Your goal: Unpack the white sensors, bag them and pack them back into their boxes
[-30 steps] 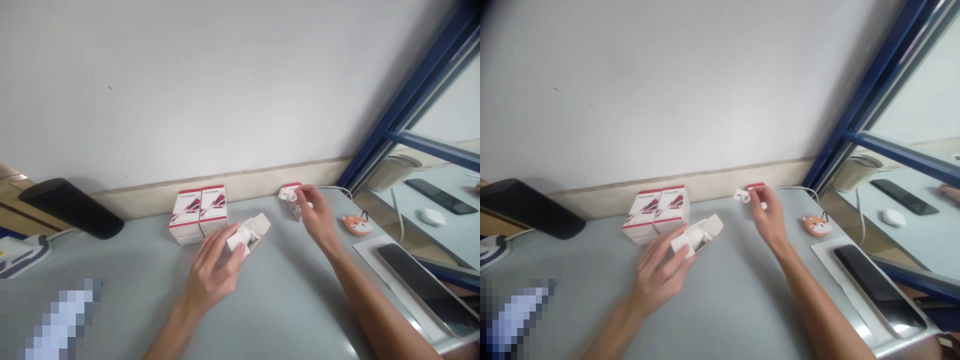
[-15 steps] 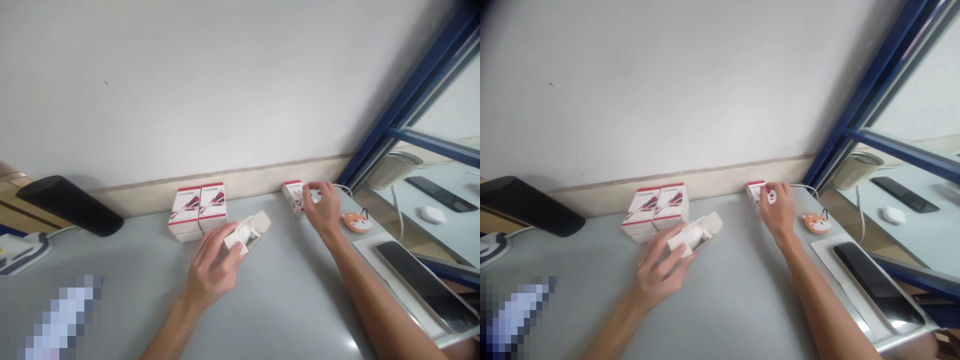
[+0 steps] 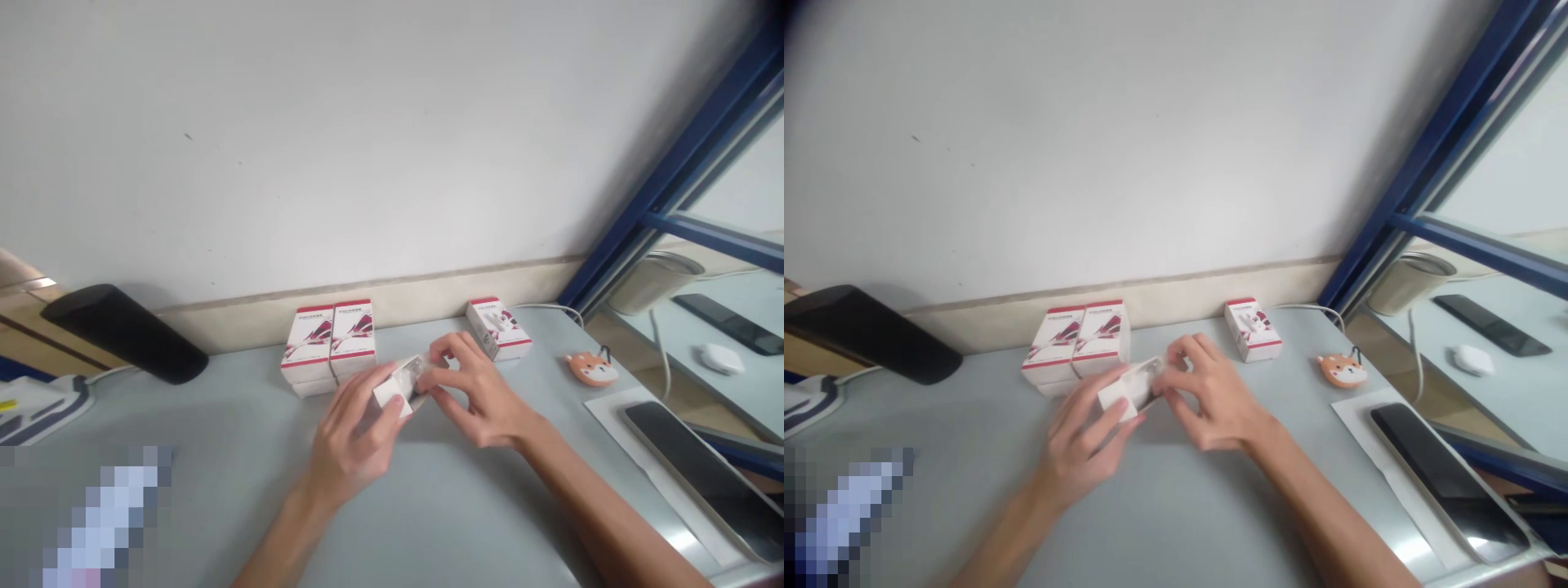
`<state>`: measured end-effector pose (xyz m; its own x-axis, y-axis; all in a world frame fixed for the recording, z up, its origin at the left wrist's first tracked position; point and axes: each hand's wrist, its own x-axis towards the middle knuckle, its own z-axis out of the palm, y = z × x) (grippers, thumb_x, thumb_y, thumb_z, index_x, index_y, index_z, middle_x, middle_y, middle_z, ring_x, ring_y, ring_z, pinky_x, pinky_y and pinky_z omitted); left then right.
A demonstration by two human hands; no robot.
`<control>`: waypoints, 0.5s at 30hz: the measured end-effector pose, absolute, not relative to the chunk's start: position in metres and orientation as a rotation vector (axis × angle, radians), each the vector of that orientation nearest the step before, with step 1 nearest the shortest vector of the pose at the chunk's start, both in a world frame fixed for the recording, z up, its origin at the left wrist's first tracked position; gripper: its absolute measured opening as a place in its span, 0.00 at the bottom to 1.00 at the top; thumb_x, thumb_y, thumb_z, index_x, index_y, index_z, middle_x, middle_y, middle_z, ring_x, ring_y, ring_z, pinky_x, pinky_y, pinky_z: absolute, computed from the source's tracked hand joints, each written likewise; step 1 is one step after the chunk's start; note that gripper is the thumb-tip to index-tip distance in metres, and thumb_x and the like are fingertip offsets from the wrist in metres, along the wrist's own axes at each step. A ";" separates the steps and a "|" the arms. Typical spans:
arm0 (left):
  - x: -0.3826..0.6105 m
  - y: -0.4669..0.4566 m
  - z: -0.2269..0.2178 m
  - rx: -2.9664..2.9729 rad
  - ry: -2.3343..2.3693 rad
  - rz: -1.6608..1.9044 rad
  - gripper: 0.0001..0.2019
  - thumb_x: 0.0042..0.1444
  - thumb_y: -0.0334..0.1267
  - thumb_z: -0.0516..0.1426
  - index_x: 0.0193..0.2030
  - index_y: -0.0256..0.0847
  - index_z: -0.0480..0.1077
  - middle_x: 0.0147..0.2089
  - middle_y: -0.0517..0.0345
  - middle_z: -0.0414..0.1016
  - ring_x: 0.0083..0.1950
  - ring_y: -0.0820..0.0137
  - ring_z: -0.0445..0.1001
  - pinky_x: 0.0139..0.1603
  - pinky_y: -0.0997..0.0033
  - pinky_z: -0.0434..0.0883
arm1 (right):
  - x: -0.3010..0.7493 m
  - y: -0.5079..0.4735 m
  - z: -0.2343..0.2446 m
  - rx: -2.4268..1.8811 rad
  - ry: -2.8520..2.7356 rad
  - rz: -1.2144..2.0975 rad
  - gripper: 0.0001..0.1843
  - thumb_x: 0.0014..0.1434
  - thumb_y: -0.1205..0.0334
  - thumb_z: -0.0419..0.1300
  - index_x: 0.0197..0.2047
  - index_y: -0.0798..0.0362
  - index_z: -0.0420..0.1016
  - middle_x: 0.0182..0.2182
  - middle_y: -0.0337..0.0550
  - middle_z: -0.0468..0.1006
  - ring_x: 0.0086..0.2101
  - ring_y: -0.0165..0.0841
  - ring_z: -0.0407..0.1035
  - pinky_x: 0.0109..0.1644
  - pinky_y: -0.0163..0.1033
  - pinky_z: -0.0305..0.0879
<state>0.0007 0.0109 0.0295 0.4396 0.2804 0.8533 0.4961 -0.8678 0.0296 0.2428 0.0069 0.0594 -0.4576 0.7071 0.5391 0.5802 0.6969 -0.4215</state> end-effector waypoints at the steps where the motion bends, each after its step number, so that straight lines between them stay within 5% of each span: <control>1: 0.001 0.011 0.030 -2.465 -0.684 -1.395 0.26 0.54 0.21 0.68 0.56 0.42 0.67 0.64 0.37 0.74 0.63 0.55 0.77 0.58 0.49 0.80 | 0.243 0.007 0.061 -0.981 -2.213 0.238 0.16 0.60 0.72 0.59 0.46 0.46 0.82 0.48 0.47 0.69 0.46 0.41 0.64 0.52 0.50 0.67; 5: -0.003 0.013 0.031 -2.462 -0.730 -1.370 0.28 0.54 0.22 0.68 0.58 0.44 0.66 0.64 0.38 0.74 0.62 0.57 0.78 0.57 0.52 0.81 | 0.242 0.007 0.064 -1.008 -2.291 0.184 0.22 0.56 0.75 0.59 0.49 0.45 0.81 0.52 0.48 0.71 0.49 0.42 0.66 0.54 0.51 0.68; 12: -0.011 0.017 0.031 -2.394 -0.789 -1.395 0.30 0.52 0.24 0.71 0.58 0.42 0.66 0.61 0.37 0.76 0.60 0.57 0.79 0.55 0.56 0.80 | 0.246 0.019 0.046 -0.940 -2.141 -0.107 0.20 0.67 0.77 0.53 0.50 0.44 0.79 0.46 0.44 0.82 0.41 0.34 0.76 0.45 0.40 0.72; 15: -0.011 0.017 0.031 -2.374 -0.788 -1.413 0.30 0.52 0.24 0.71 0.58 0.43 0.66 0.60 0.39 0.77 0.60 0.57 0.80 0.55 0.56 0.81 | 0.263 0.026 0.048 -1.025 -1.933 -0.097 0.14 0.70 0.69 0.54 0.48 0.45 0.80 0.46 0.45 0.83 0.44 0.35 0.78 0.48 0.40 0.73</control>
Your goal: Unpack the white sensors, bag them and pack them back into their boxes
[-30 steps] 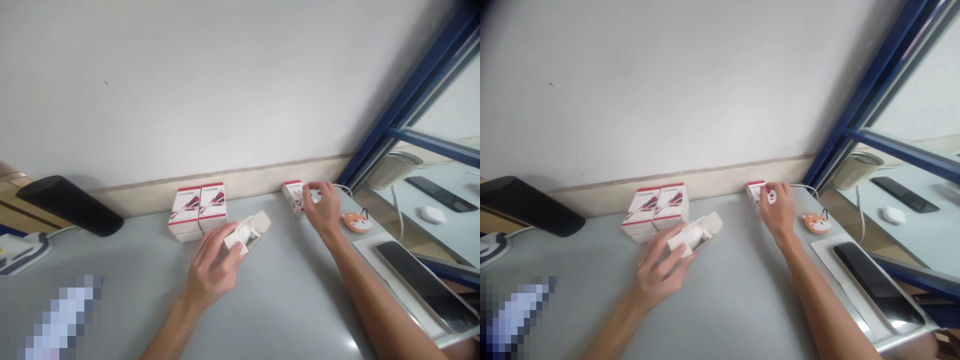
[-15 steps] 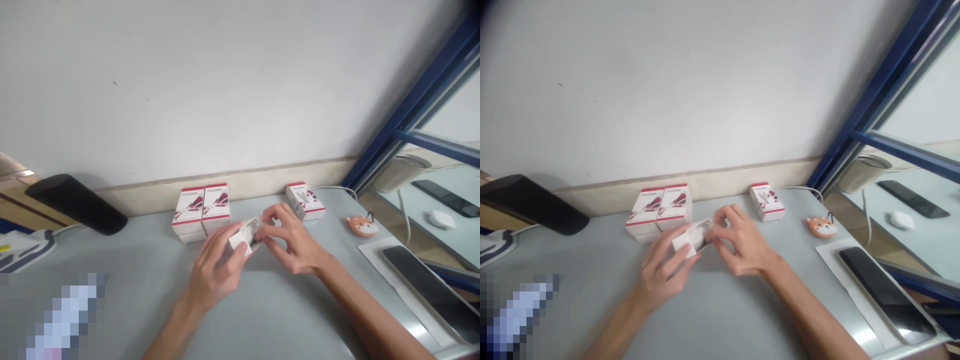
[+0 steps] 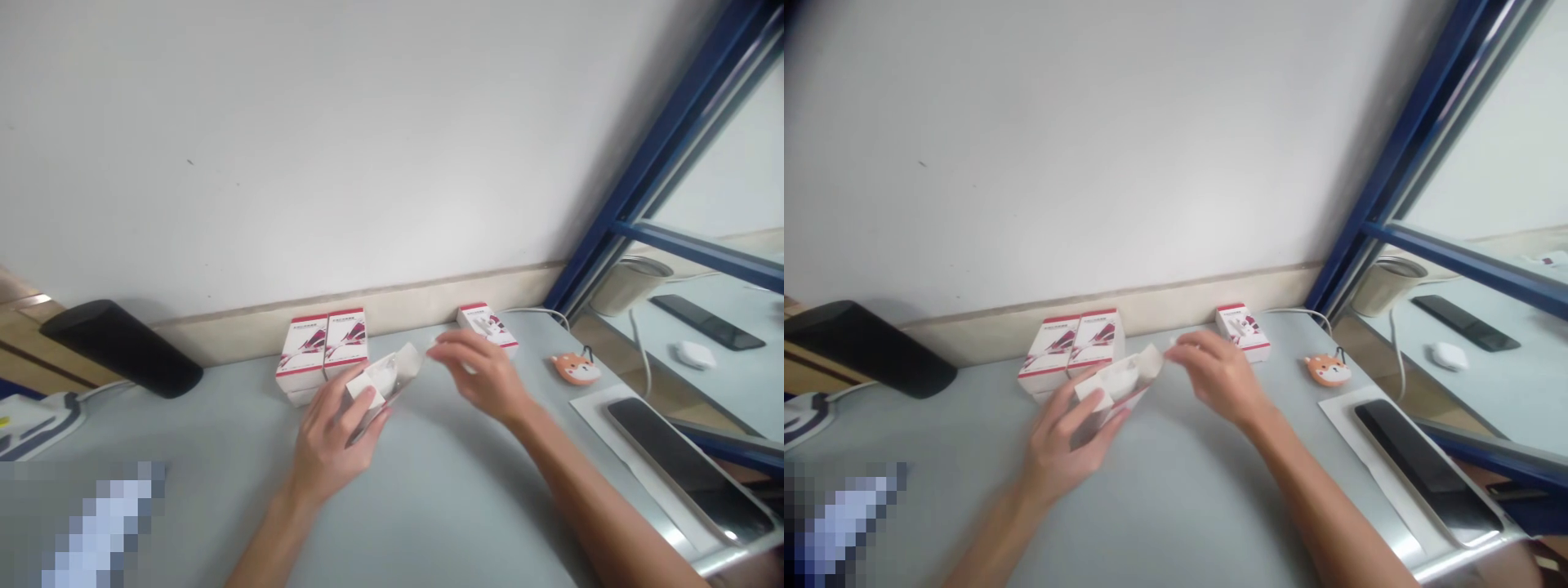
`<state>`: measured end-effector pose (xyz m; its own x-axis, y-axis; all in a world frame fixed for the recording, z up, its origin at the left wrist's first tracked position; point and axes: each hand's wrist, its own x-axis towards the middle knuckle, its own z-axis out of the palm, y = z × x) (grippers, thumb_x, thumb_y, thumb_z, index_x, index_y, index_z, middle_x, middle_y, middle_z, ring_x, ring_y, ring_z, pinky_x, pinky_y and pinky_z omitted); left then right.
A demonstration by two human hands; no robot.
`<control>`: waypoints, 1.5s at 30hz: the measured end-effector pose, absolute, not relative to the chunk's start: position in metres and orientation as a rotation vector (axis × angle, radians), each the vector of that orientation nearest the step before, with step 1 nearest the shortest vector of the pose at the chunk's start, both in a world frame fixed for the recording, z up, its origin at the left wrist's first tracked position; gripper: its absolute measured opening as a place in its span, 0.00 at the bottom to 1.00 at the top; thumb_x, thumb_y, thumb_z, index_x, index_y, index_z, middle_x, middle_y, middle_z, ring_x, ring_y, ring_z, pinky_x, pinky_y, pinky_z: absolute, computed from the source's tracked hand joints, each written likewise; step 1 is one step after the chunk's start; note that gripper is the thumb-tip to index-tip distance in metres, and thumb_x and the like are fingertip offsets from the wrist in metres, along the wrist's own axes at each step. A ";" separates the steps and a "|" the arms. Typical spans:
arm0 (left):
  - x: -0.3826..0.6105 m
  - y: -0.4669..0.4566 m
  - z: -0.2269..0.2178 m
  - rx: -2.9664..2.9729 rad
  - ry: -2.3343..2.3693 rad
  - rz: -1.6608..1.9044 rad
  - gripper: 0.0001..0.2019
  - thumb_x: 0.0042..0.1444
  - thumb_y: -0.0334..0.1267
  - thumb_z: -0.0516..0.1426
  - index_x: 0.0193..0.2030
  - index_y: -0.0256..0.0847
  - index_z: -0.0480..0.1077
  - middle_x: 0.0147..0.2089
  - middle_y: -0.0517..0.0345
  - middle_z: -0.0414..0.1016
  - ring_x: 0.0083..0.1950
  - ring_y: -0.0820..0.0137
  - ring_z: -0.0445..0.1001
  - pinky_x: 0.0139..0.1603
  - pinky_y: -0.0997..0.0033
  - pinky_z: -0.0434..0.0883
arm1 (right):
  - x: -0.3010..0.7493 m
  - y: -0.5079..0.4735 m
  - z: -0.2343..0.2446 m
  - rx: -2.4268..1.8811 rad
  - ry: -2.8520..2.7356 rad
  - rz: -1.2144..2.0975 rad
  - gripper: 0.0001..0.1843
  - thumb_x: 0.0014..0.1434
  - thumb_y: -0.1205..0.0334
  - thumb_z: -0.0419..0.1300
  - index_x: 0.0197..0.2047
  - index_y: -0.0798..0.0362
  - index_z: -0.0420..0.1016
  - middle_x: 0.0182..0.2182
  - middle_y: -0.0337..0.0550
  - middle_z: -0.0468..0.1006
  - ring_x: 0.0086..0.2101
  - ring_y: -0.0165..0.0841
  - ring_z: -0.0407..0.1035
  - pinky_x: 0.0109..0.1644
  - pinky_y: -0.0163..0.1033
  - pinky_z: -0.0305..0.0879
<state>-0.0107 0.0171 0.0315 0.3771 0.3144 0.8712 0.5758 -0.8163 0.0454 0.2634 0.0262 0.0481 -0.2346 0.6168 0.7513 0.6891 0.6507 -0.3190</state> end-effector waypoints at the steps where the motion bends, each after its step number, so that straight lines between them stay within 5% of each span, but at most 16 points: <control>1: -0.010 0.017 0.032 -2.366 -0.785 -1.420 0.30 0.52 0.24 0.71 0.58 0.43 0.66 0.60 0.40 0.77 0.59 0.57 0.80 0.55 0.56 0.81 | 0.273 0.029 0.050 -1.117 -1.845 -0.100 0.12 0.71 0.66 0.55 0.48 0.46 0.80 0.46 0.46 0.83 0.44 0.36 0.78 0.49 0.41 0.73; 6: -0.008 0.016 0.034 -2.367 -0.768 -1.428 0.28 0.52 0.24 0.70 0.56 0.42 0.67 0.59 0.39 0.77 0.58 0.58 0.81 0.53 0.57 0.81 | 0.333 0.046 0.047 -1.803 -1.483 -0.124 0.19 0.68 0.53 0.56 0.56 0.49 0.79 0.41 0.47 0.84 0.37 0.40 0.76 0.42 0.44 0.68; 10: -0.008 0.015 0.035 -2.362 -0.764 -1.428 0.27 0.52 0.25 0.70 0.56 0.43 0.67 0.59 0.41 0.78 0.56 0.58 0.81 0.53 0.57 0.81 | 0.364 0.052 0.034 -2.054 -1.463 -0.059 0.17 0.67 0.52 0.55 0.50 0.48 0.82 0.38 0.47 0.84 0.37 0.42 0.76 0.39 0.43 0.63; 17: -0.010 0.017 0.030 -2.347 -0.808 -1.450 0.28 0.52 0.25 0.70 0.57 0.44 0.67 0.59 0.42 0.78 0.55 0.58 0.81 0.52 0.58 0.82 | 0.372 0.051 0.023 -1.963 -1.697 0.005 0.17 0.68 0.56 0.52 0.50 0.48 0.80 0.50 0.49 0.82 0.48 0.45 0.76 0.46 0.45 0.67; 27: -0.011 0.018 0.029 -2.368 -0.814 -1.456 0.28 0.52 0.25 0.70 0.57 0.44 0.67 0.59 0.42 0.77 0.56 0.57 0.81 0.52 0.58 0.81 | 0.378 0.055 0.015 -1.925 -1.724 0.078 0.21 0.68 0.58 0.52 0.61 0.49 0.74 0.58 0.52 0.79 0.46 0.44 0.77 0.51 0.48 0.70; 36: -0.012 0.017 0.028 -2.372 -0.850 -1.442 0.28 0.53 0.26 0.70 0.58 0.46 0.66 0.60 0.43 0.77 0.57 0.57 0.81 0.53 0.56 0.81 | 0.378 0.052 0.022 -1.959 -1.690 0.139 0.19 0.67 0.55 0.55 0.57 0.45 0.77 0.43 0.46 0.84 0.40 0.42 0.78 0.43 0.45 0.70; 45: -0.014 0.018 0.025 -2.372 -0.851 -1.451 0.28 0.53 0.26 0.70 0.58 0.44 0.67 0.60 0.42 0.77 0.55 0.59 0.81 0.53 0.59 0.81 | 0.383 0.052 0.022 -1.993 -1.584 0.090 0.21 0.64 0.59 0.55 0.59 0.44 0.77 0.45 0.44 0.85 0.38 0.40 0.78 0.41 0.43 0.67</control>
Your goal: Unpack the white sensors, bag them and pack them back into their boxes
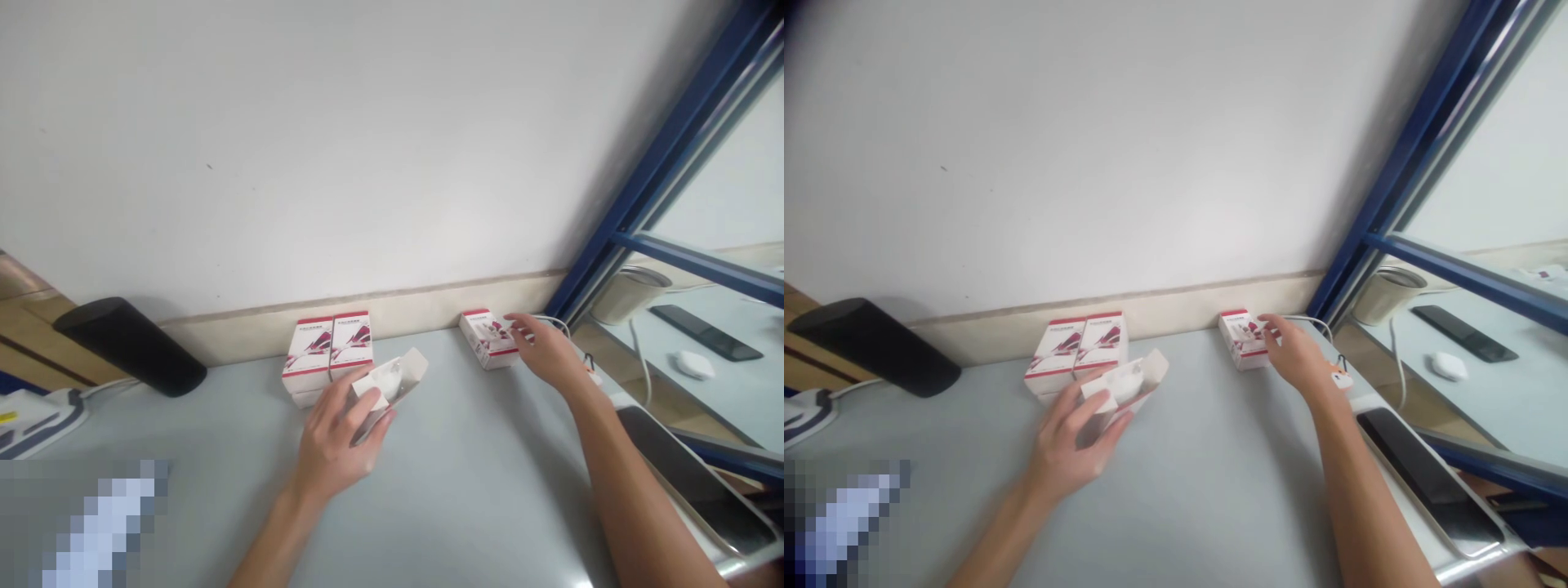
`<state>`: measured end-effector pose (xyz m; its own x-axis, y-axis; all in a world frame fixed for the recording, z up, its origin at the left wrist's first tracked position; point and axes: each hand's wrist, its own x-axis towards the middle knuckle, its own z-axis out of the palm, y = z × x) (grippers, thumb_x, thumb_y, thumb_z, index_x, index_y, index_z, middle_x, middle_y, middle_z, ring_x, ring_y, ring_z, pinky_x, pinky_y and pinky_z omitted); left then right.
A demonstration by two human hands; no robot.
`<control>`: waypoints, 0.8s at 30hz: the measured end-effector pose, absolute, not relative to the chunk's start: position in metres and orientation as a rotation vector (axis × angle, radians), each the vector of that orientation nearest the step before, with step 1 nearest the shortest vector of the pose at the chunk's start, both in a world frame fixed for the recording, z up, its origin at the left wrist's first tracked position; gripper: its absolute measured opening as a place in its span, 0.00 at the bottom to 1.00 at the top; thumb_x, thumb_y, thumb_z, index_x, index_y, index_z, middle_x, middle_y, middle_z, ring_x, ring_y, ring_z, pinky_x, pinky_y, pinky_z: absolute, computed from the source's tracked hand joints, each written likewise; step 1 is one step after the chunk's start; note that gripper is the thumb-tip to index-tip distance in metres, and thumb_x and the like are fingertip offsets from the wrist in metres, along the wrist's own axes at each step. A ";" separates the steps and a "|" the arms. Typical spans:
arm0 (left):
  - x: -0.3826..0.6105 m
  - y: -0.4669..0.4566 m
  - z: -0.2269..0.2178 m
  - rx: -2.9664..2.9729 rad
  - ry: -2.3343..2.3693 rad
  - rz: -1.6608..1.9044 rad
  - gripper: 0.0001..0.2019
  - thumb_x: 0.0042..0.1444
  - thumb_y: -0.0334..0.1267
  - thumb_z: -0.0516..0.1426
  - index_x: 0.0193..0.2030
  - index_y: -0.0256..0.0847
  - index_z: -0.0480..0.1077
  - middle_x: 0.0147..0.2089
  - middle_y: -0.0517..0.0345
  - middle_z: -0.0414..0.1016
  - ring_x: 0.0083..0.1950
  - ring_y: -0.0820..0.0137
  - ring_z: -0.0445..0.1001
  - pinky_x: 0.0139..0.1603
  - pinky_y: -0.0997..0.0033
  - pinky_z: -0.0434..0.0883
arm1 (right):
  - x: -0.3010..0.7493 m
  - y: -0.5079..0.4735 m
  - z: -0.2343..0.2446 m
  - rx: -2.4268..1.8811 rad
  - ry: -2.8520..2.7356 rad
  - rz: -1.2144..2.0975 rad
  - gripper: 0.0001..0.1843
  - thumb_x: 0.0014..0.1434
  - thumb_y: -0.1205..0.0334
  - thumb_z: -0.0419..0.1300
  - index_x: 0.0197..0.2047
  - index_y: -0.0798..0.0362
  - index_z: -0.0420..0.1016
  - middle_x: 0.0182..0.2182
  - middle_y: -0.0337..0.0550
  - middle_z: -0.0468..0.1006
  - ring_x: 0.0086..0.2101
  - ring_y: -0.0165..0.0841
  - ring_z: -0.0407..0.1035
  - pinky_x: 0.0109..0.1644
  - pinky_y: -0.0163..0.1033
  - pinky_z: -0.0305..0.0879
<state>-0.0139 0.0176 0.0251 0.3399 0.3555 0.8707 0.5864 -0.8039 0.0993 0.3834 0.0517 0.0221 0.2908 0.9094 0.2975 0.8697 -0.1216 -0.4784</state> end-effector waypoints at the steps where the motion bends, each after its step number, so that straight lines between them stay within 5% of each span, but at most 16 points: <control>1: -0.014 0.018 0.025 -2.374 -0.851 -1.452 0.28 0.53 0.26 0.70 0.58 0.44 0.67 0.60 0.42 0.77 0.55 0.59 0.81 0.53 0.58 0.81 | 0.383 0.050 0.024 -2.003 -1.567 0.081 0.22 0.63 0.60 0.55 0.58 0.44 0.78 0.44 0.44 0.85 0.39 0.41 0.78 0.41 0.42 0.67; 7: -0.013 0.018 0.025 -2.377 -0.869 -1.448 0.28 0.55 0.27 0.69 0.59 0.47 0.66 0.60 0.44 0.77 0.56 0.59 0.81 0.53 0.57 0.81 | 0.378 0.042 0.038 -2.009 -1.680 0.268 0.15 0.65 0.53 0.56 0.51 0.44 0.79 0.33 0.40 0.83 0.31 0.38 0.75 0.38 0.41 0.65; 15: -0.012 0.018 0.027 -2.370 -0.852 -1.462 0.28 0.55 0.27 0.69 0.59 0.46 0.66 0.59 0.43 0.77 0.55 0.59 0.81 0.53 0.58 0.81 | 0.381 0.046 0.028 -2.013 -1.712 0.379 0.14 0.68 0.51 0.53 0.51 0.47 0.71 0.39 0.43 0.82 0.32 0.37 0.74 0.35 0.40 0.64; 24: -0.014 0.018 0.023 -2.365 -0.857 -1.444 0.28 0.54 0.27 0.70 0.59 0.44 0.67 0.60 0.42 0.76 0.56 0.59 0.80 0.54 0.59 0.80 | 0.382 0.048 0.031 -2.072 -1.614 0.351 0.12 0.69 0.51 0.54 0.41 0.49 0.71 0.37 0.47 0.83 0.35 0.40 0.75 0.38 0.41 0.63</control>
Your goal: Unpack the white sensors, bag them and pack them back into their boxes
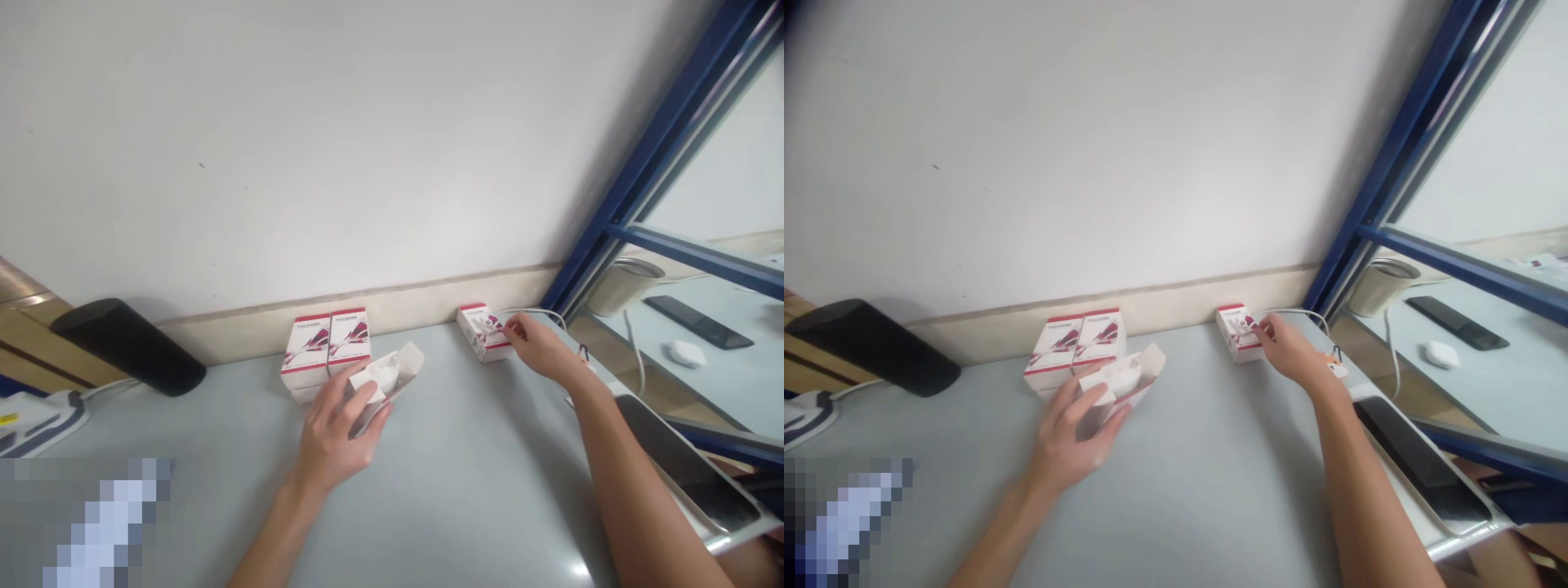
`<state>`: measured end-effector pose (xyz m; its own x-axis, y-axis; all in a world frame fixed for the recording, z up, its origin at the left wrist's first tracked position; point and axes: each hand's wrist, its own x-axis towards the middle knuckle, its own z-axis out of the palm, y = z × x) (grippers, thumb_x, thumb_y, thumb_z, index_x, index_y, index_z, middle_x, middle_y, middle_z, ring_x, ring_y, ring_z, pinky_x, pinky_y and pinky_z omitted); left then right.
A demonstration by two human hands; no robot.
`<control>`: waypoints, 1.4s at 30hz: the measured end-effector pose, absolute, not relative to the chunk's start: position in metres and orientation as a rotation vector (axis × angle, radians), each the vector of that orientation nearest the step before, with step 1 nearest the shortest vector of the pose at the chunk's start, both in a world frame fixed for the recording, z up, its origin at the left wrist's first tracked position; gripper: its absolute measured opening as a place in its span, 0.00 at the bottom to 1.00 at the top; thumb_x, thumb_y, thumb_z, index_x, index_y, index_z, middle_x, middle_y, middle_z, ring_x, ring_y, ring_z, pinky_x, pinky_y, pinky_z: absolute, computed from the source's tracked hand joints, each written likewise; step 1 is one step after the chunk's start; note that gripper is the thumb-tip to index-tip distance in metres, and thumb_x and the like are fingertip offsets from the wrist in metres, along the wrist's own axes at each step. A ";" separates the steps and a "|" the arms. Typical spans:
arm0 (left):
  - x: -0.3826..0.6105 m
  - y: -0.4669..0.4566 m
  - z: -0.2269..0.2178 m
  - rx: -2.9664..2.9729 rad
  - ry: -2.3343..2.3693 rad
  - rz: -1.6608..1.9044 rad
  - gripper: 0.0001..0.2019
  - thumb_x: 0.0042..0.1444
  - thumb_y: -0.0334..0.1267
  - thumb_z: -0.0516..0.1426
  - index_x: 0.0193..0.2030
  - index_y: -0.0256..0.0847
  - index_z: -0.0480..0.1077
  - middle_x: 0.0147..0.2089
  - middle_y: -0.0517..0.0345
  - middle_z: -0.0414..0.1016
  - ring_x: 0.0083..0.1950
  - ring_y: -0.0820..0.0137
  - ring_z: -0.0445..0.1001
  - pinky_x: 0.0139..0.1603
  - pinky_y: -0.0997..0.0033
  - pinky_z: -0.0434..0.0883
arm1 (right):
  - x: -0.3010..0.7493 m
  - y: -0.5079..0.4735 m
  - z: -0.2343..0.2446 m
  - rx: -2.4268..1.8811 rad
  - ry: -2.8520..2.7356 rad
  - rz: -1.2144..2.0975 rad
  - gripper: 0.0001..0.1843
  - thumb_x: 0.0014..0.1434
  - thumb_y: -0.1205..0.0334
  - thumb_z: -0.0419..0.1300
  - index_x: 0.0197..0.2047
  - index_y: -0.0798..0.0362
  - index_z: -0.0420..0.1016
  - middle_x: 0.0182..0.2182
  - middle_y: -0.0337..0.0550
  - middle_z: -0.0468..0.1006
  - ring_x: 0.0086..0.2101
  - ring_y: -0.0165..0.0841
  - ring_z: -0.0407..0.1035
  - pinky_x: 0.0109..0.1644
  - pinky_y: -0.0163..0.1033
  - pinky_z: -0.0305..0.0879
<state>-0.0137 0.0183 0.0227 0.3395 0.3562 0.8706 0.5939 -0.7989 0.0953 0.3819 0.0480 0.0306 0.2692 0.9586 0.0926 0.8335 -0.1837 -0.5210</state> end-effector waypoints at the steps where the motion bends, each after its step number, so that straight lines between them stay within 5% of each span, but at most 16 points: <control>1: -0.013 0.018 0.023 -2.360 -0.854 -1.446 0.28 0.54 0.27 0.70 0.59 0.44 0.67 0.60 0.42 0.77 0.56 0.59 0.80 0.54 0.59 0.80 | 0.380 0.048 0.031 -2.067 -1.589 0.341 0.12 0.68 0.51 0.54 0.40 0.49 0.71 0.37 0.48 0.83 0.35 0.40 0.75 0.38 0.41 0.63; 13: -0.012 0.017 0.027 -2.357 -0.850 -1.449 0.27 0.55 0.27 0.69 0.58 0.44 0.66 0.58 0.43 0.77 0.56 0.59 0.80 0.53 0.59 0.79 | 0.370 0.050 0.024 -2.035 -1.665 0.308 0.11 0.68 0.52 0.53 0.36 0.47 0.65 0.28 0.40 0.77 0.27 0.36 0.68 0.32 0.39 0.56; 26: -0.012 0.018 0.024 -2.368 -0.852 -1.465 0.27 0.55 0.27 0.69 0.58 0.44 0.66 0.58 0.41 0.77 0.57 0.58 0.80 0.52 0.57 0.81 | 0.366 0.045 0.036 -2.102 -1.626 0.321 0.16 0.66 0.43 0.56 0.38 0.48 0.69 0.31 0.43 0.79 0.29 0.38 0.71 0.32 0.40 0.59; 31: -0.010 0.014 0.027 -2.392 -0.828 -1.455 0.27 0.54 0.25 0.69 0.57 0.45 0.67 0.58 0.42 0.77 0.57 0.59 0.80 0.52 0.58 0.80 | 0.340 0.041 0.052 -1.779 -1.562 0.103 0.14 0.68 0.47 0.57 0.38 0.49 0.71 0.31 0.41 0.78 0.30 0.35 0.68 0.35 0.40 0.59; 37: -0.002 0.007 0.035 -2.426 -0.719 -1.400 0.27 0.51 0.22 0.69 0.55 0.42 0.68 0.58 0.40 0.76 0.56 0.57 0.80 0.53 0.55 0.79 | 0.260 0.016 0.065 -1.161 -1.906 0.315 0.11 0.72 0.53 0.58 0.43 0.48 0.79 0.33 0.42 0.77 0.32 0.33 0.69 0.38 0.38 0.64; 42: 0.004 0.003 0.034 -2.433 -0.745 -1.359 0.27 0.52 0.22 0.68 0.56 0.45 0.68 0.60 0.40 0.75 0.59 0.55 0.78 0.55 0.51 0.79 | 0.226 0.006 0.058 -1.172 -2.002 0.310 0.13 0.75 0.56 0.54 0.50 0.44 0.81 0.37 0.42 0.80 0.34 0.34 0.73 0.42 0.40 0.66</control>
<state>0.0037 0.0035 0.0343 0.4323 0.3086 0.8473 0.5478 -0.8362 0.0251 0.2264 0.0060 0.0578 -0.2708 0.8216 0.5017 0.6316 0.5450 -0.5515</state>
